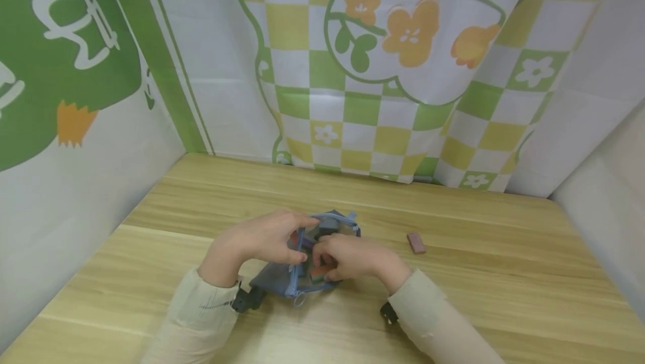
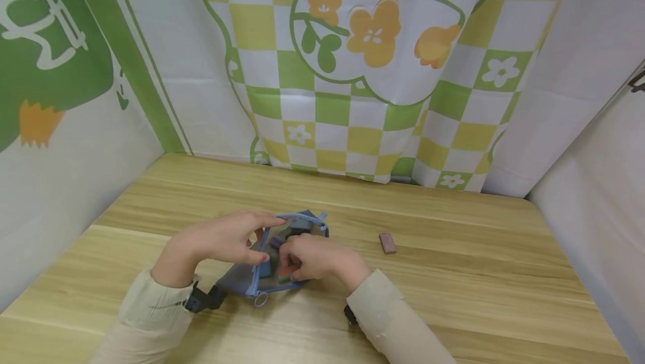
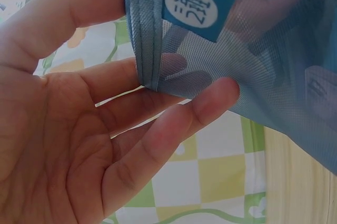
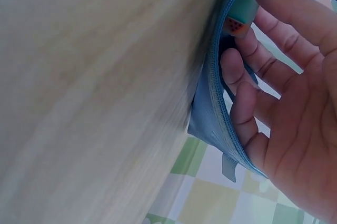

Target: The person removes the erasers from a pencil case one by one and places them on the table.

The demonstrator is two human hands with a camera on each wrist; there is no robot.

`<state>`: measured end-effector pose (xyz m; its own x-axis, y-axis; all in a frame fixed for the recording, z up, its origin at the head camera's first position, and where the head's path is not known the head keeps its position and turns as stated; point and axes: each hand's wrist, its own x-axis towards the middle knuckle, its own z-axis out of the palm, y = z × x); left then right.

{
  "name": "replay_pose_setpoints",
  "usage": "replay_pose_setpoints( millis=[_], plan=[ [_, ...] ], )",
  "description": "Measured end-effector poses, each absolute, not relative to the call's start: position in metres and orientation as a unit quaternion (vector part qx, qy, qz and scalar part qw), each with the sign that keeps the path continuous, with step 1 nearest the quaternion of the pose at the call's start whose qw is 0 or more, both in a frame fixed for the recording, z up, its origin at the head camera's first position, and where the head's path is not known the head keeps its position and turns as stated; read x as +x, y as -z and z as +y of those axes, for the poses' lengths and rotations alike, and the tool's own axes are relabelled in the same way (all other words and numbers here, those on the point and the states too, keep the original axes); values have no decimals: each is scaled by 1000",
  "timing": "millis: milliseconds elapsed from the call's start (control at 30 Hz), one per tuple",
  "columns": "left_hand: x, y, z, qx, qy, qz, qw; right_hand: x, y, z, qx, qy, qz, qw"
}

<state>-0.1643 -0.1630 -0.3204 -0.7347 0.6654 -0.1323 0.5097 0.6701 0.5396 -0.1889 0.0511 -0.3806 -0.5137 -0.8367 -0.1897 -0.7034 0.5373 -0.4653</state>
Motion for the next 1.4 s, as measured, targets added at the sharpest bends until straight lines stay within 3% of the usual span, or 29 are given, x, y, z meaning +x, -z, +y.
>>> replay_pose_setpoints(
  millis=[1400],
  plan=[
    [-164,320,-161,320,-243,901,165,-187,364,57,-441,181,860,183]
  ],
)
